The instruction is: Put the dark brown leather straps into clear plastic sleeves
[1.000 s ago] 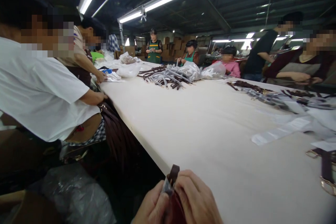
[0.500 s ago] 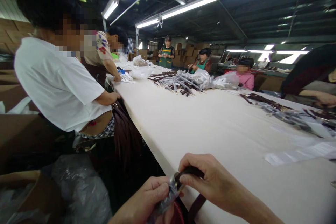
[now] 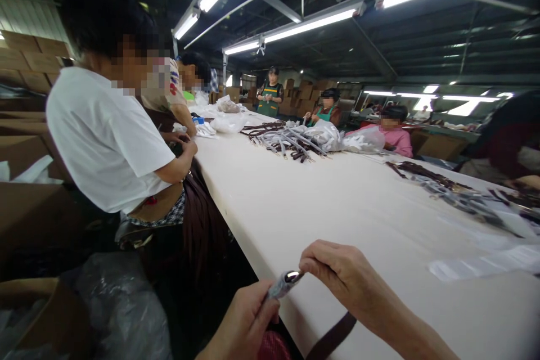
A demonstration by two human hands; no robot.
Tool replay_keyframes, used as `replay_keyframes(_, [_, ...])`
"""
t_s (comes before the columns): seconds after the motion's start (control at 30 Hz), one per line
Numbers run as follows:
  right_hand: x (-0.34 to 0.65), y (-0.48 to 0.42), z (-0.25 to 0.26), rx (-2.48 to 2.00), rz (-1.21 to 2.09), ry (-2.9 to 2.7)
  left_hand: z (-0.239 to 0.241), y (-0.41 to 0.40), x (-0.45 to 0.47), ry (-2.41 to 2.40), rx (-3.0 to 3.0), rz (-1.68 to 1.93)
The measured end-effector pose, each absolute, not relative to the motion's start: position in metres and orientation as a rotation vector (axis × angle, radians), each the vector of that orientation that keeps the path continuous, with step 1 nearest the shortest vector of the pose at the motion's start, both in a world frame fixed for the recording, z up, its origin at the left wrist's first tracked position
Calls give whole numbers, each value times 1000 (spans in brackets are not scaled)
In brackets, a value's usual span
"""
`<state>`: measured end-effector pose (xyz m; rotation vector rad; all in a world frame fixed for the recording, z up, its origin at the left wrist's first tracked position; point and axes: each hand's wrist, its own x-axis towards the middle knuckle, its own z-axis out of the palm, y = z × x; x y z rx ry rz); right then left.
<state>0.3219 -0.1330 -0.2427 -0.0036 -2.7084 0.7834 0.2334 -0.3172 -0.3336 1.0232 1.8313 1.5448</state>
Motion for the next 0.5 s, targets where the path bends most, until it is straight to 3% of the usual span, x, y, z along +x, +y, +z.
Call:
replay_keyframes(0.3, [329, -135, -247, 22, 737, -2796, -334, -312, 232, 1857, 1131, 1496])
replay_keyframes(0.5, [335, -148, -239, 369, 300, -2501, -331, -314, 231, 1944, 1171, 1480])
